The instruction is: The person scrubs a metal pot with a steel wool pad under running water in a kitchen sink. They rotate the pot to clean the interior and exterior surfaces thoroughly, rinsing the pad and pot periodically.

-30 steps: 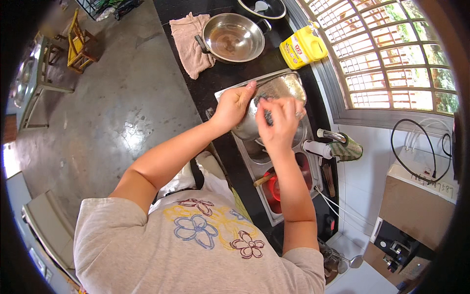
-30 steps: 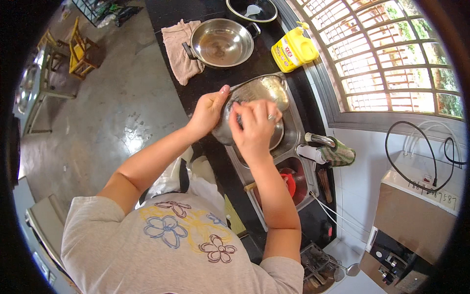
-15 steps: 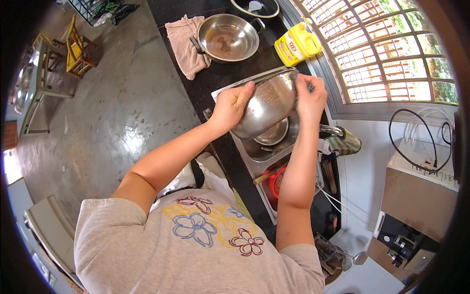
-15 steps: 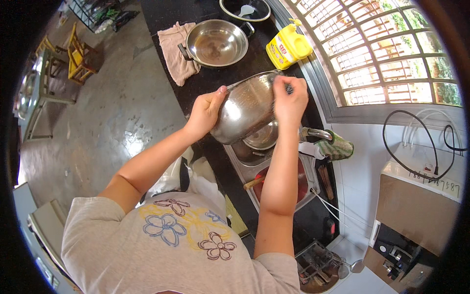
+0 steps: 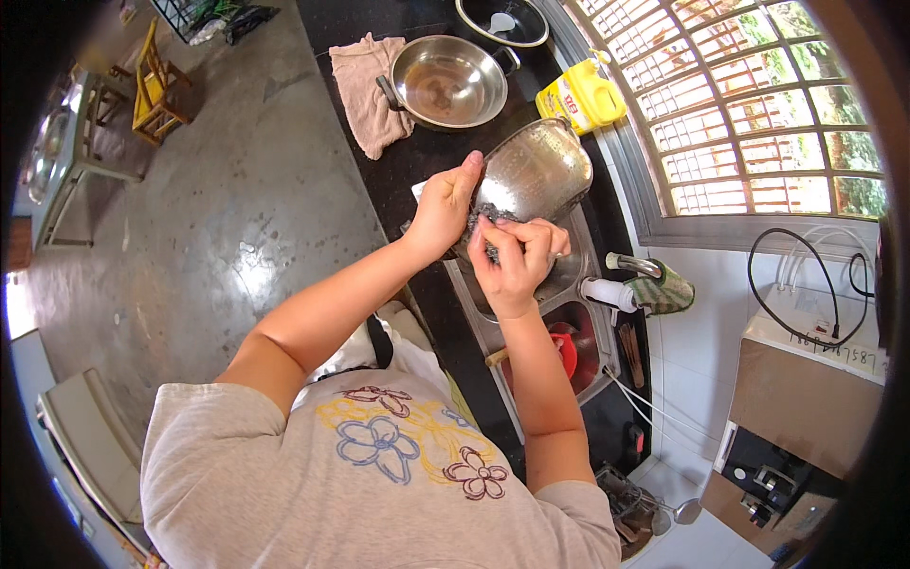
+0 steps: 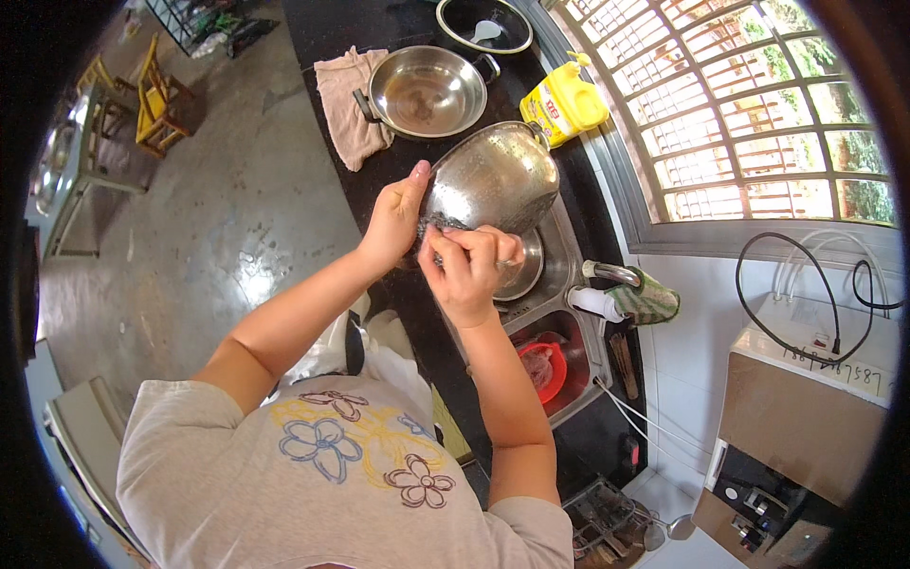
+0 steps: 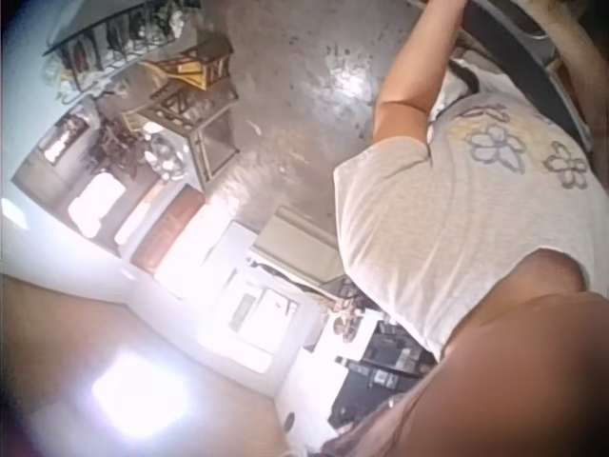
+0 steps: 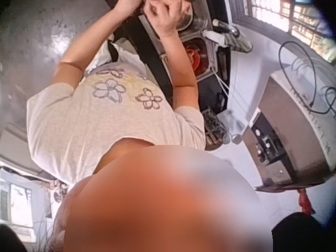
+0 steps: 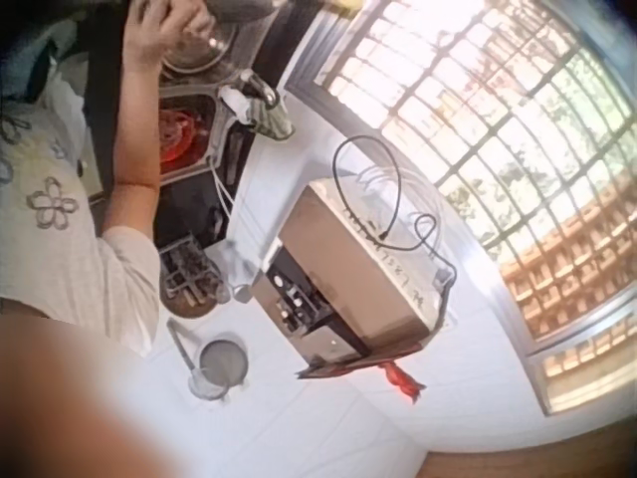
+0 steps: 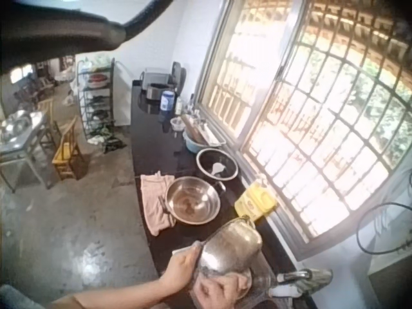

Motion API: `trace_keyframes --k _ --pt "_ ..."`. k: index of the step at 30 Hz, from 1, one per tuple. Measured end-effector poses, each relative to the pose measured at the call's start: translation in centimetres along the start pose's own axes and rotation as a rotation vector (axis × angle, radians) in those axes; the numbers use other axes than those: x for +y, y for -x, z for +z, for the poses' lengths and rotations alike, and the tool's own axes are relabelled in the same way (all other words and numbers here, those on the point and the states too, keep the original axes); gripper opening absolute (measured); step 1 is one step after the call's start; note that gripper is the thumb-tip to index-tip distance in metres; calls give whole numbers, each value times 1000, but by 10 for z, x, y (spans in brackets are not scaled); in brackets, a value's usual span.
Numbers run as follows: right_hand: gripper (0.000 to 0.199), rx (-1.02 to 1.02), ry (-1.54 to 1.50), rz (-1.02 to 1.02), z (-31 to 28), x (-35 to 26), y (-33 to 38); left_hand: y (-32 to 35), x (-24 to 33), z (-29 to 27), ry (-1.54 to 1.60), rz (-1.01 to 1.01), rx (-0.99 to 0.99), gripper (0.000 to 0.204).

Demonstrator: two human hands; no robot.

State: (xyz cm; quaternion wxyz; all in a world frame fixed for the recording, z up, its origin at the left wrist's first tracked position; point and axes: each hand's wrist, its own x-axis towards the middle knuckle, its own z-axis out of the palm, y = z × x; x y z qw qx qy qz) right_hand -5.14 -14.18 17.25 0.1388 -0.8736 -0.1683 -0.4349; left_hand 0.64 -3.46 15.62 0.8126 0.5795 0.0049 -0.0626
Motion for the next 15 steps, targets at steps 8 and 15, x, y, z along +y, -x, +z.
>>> trace_keyframes --k 8,15 --pt "15 -50 -149 383 7 43 -43 4 -8 -28 -210 -96 -96 47" --pt "12 -63 -469 1025 8 100 -36 15 -3 -36 -131 -63 -170 25"
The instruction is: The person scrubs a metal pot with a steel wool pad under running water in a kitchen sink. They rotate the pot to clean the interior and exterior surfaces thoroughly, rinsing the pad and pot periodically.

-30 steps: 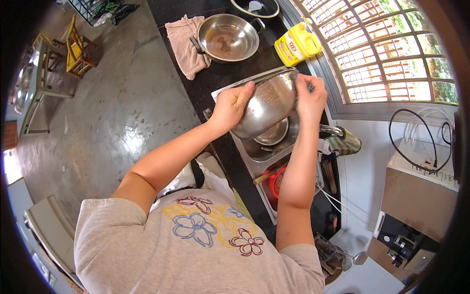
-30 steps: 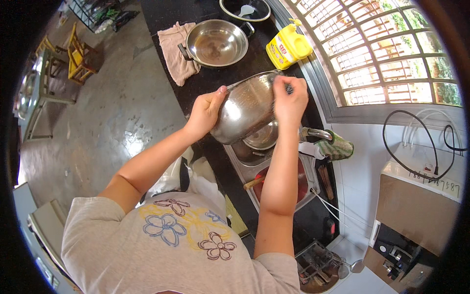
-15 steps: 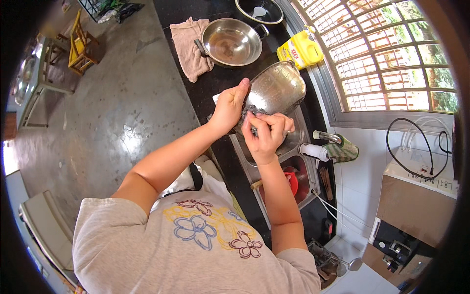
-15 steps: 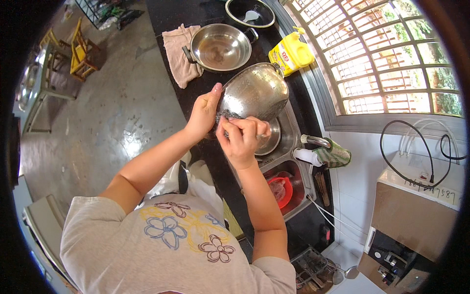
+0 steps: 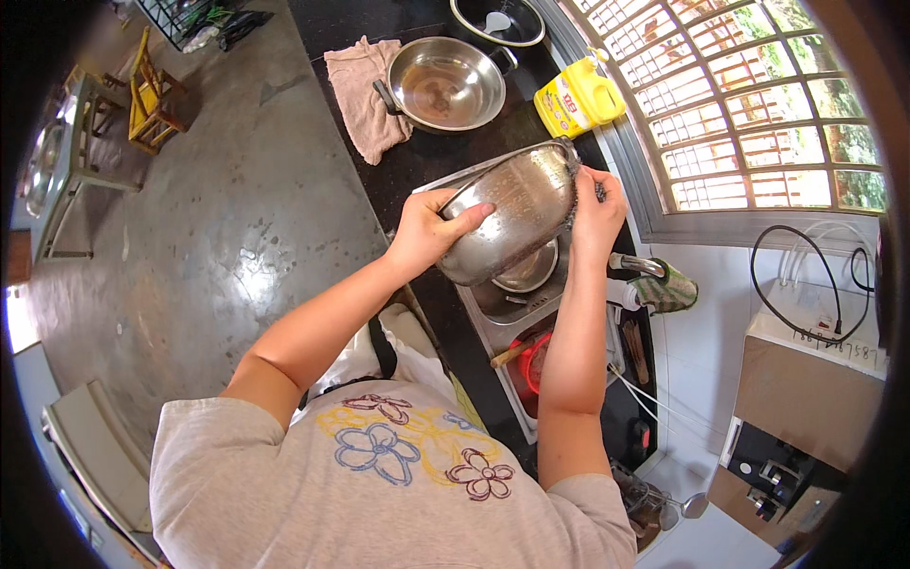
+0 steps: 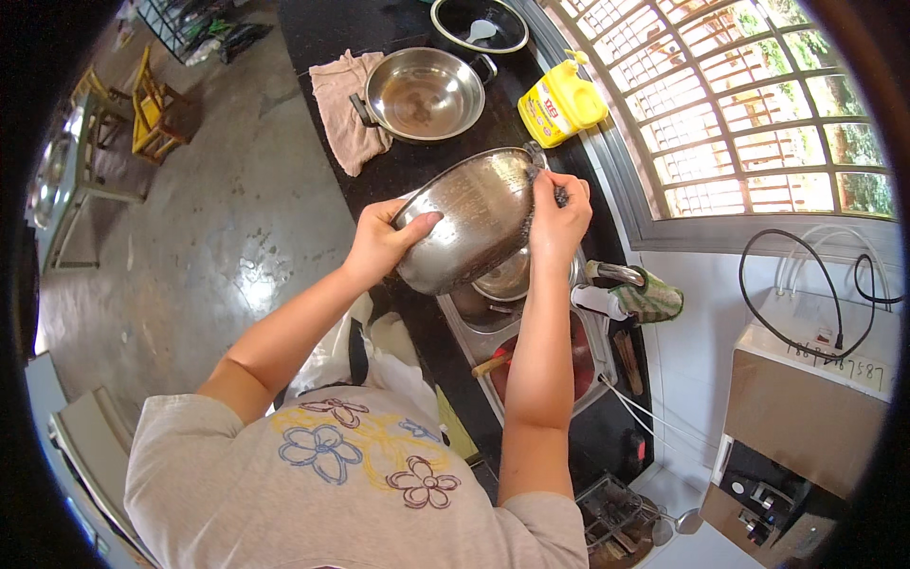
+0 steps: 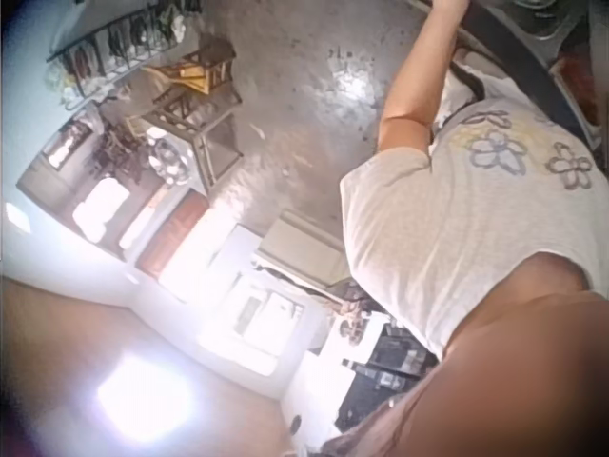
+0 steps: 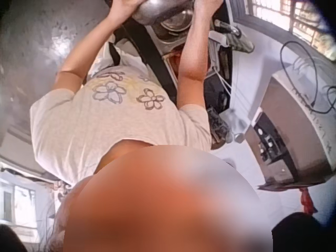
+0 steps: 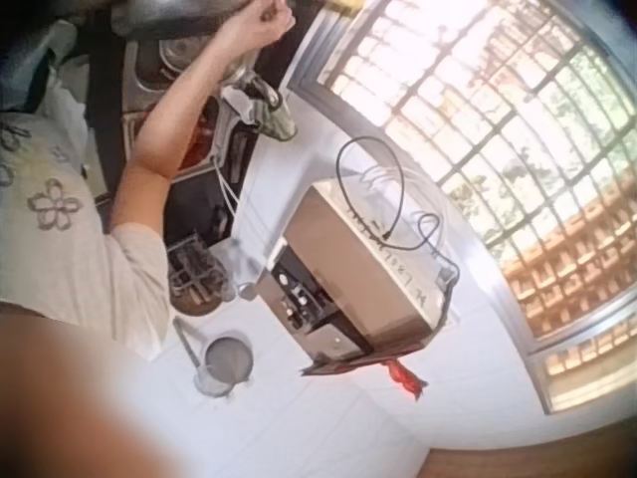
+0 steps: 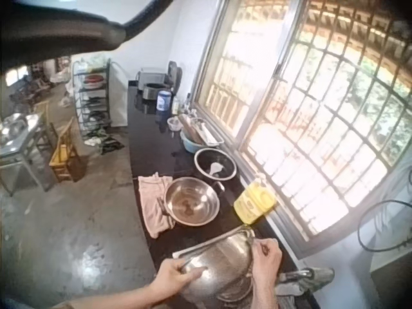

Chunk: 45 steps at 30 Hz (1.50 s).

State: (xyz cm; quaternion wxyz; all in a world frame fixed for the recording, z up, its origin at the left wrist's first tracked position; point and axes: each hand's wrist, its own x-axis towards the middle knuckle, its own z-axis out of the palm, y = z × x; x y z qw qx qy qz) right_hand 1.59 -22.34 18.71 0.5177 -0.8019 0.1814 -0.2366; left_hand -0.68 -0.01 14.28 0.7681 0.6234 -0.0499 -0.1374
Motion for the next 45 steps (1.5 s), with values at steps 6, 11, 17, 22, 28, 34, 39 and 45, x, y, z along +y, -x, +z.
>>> trace_keyframes --k 6,11,17,22,28,34,39,45 --pt "15 -104 365 -707 20 -31 58 -1 -8 -7 -20 -35 -62 23" --pt "13 -6 288 -559 14 -18 31 -4 -18 -3 132 -35 97 43" --pt "9 89 162 -493 17 -11 37 -12 -30 -3 94 9 103 48" --pt "23 -94 318 -866 39 -26 76 -12 -20 -2 167 -47 154 47" --pt "14 164 56 -77 19 24 12 -4 -3 -10 190 -37 142 43" --pt "39 -40 -749 582 -2 105 10 -7 -5 -39 220 -28 29 48" --pt "45 -120 -916 765 -22 119 6 -12 -14 -56 223 -83 -120 48" --pt "33 -341 -464 334 -53 44 -7 -21 14 -59 93 13 -352 30"
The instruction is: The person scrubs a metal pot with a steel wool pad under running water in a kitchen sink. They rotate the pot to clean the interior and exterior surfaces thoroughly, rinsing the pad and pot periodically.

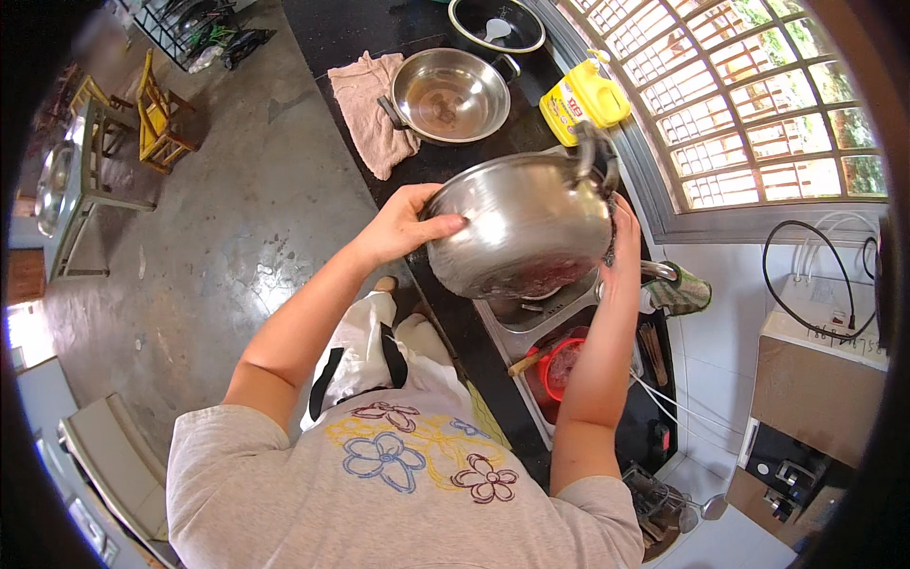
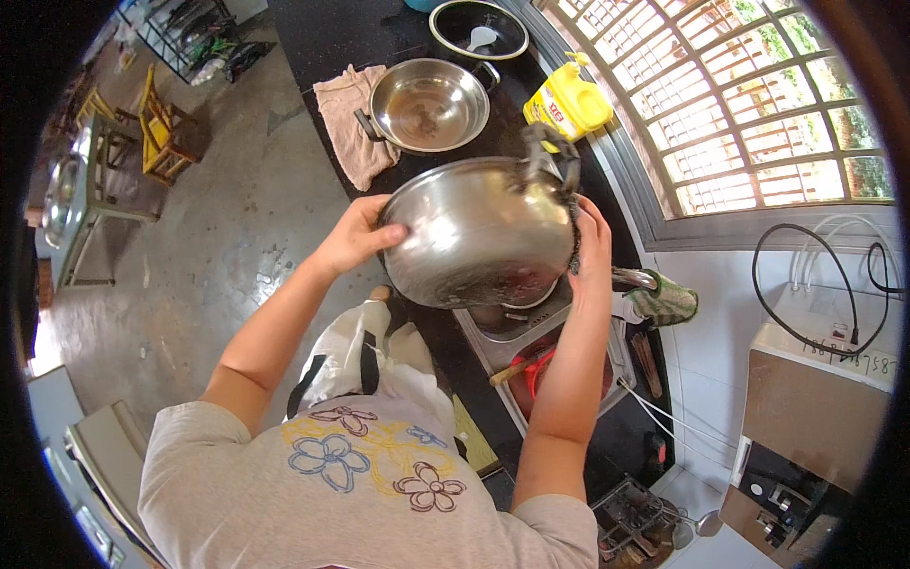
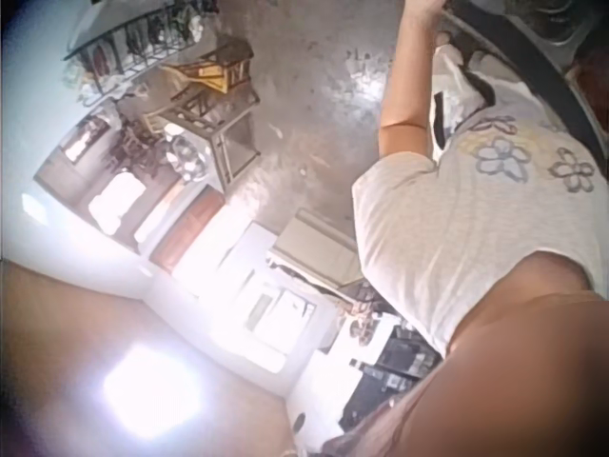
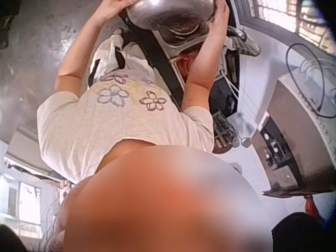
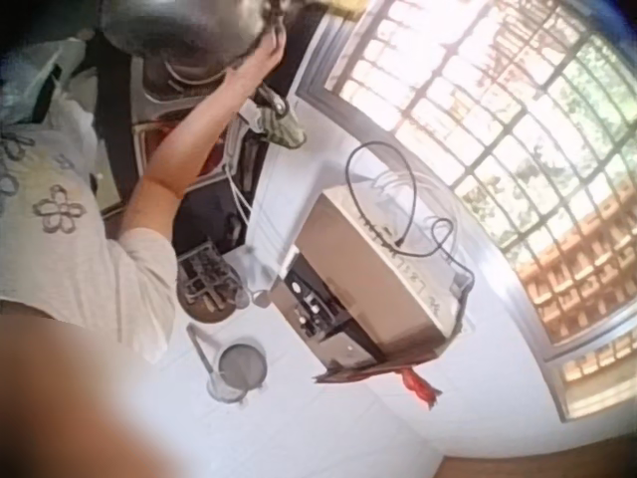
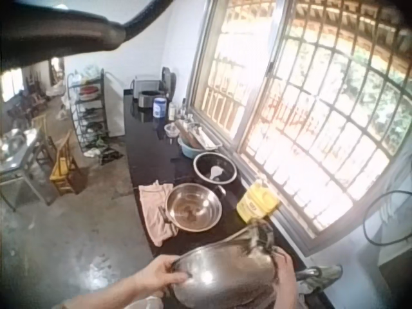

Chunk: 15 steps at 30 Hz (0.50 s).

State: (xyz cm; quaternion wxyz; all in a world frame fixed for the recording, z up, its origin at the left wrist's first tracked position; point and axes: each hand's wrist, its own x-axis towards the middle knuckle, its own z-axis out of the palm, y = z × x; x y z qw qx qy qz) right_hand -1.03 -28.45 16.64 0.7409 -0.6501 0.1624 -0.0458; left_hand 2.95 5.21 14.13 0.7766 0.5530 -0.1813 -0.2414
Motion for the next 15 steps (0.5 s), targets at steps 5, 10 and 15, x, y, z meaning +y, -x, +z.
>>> trace_keyframes --k 5,10,15 --pt "27 -63 708 -283 36 -59 20 -18 21 11 -138 -62 -77 37" --pt "23 54 715 -413 54 -83 28 -34 48 28 -395 113 -40 45" --pt "21 168 796 -743 80 -77 32 -34 46 40 -403 199 55 39"
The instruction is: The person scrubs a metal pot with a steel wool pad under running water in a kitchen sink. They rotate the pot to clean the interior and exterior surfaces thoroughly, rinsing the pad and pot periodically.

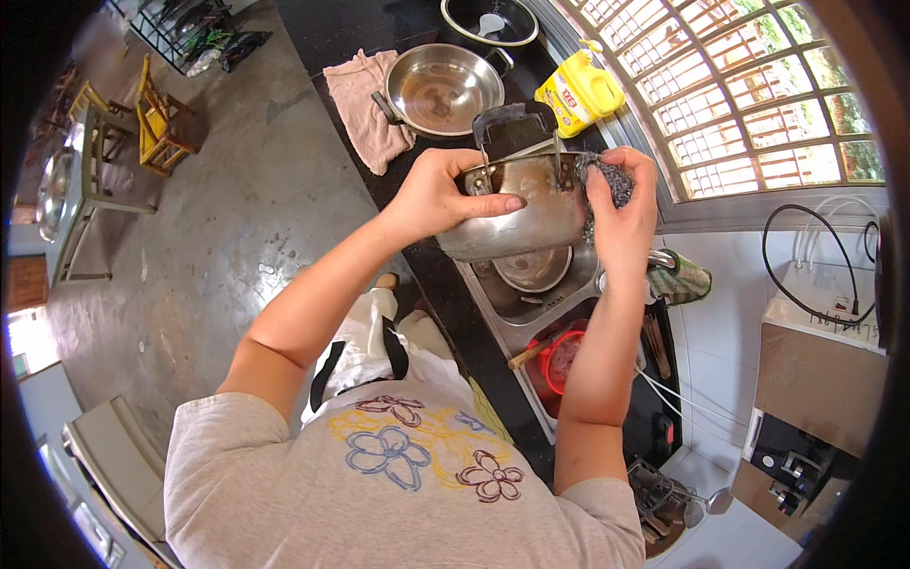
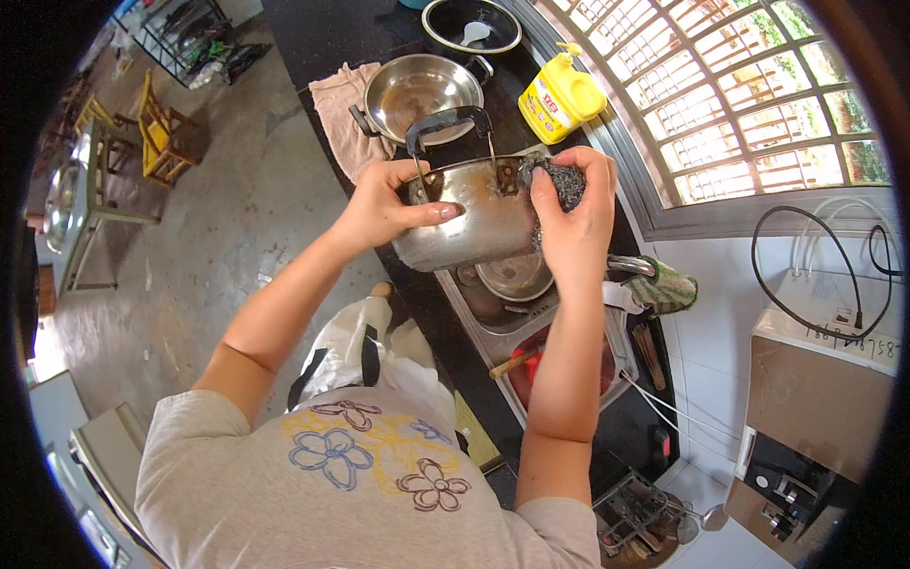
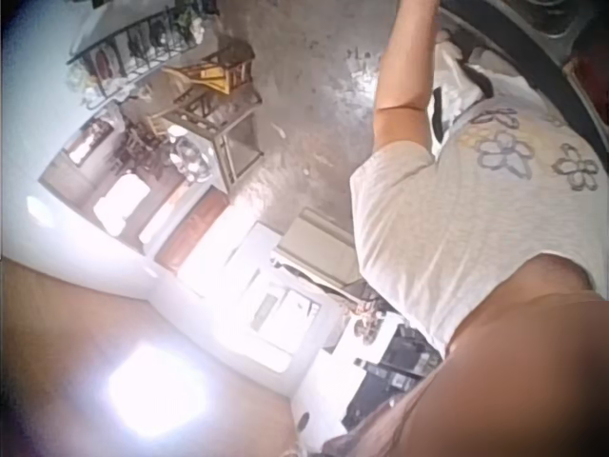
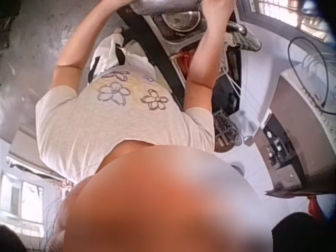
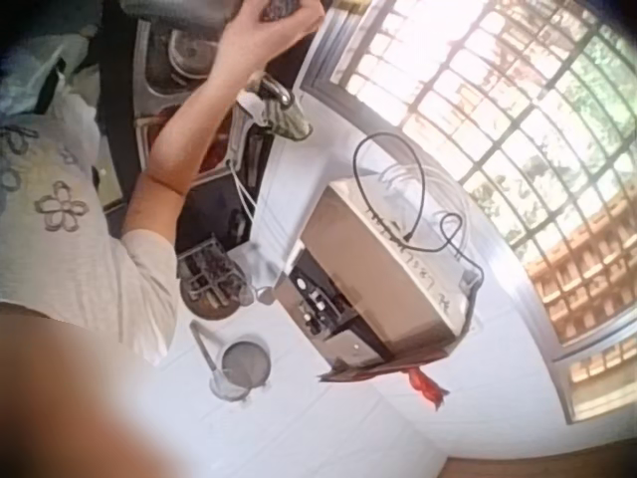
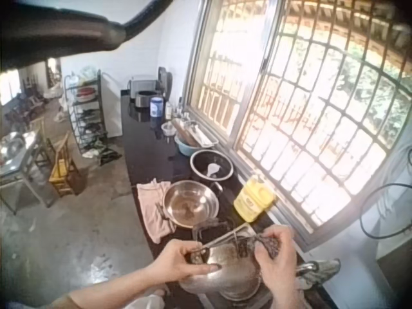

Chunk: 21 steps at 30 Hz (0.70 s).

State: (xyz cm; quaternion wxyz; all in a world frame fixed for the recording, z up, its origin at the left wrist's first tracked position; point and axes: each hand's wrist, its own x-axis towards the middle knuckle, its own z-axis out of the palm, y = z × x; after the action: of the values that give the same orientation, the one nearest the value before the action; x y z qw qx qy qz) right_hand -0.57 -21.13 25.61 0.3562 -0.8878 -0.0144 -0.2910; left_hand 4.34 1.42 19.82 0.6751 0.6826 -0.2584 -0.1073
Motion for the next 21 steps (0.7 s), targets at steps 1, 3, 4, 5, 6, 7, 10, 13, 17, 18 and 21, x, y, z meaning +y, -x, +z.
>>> trace_keyframes --k 1,3,4,5,6,7,10,13,17,18,21 --pt "21 81 56 -77 8 2 5 2 -2 5 52 -16 58 39" --pt "19 317 47 1 27 4 26 4 -4 19 167 -39 173 37" --pt "18 331 106 -82 37 -1 38 6 -8 25 51 -25 225 37" --pt "18 345 157 -167 48 -9 48 8 -14 29 96 -76 275 40" --pt "19 250 242 -252 60 -23 60 8 -22 35 144 -126 320 44" --pt "20 152 325 -337 68 -34 69 10 -27 38 191 -178 366 49" --pt "15 194 263 -147 57 -16 39 11 -36 49 -5 -101 511 58" --pt "13 260 112 16 46 15 25 14 -39 54 -135 -63 550 58" --pt "10 134 225 -251 55 -5 52 22 -46 50 -123 -155 530 60" --pt "11 164 203 -181 53 14 46 25 -47 53 -108 -162 540 61" --pt "13 303 141 -55 51 33 48 26 -59 58 -30 -214 581 63"
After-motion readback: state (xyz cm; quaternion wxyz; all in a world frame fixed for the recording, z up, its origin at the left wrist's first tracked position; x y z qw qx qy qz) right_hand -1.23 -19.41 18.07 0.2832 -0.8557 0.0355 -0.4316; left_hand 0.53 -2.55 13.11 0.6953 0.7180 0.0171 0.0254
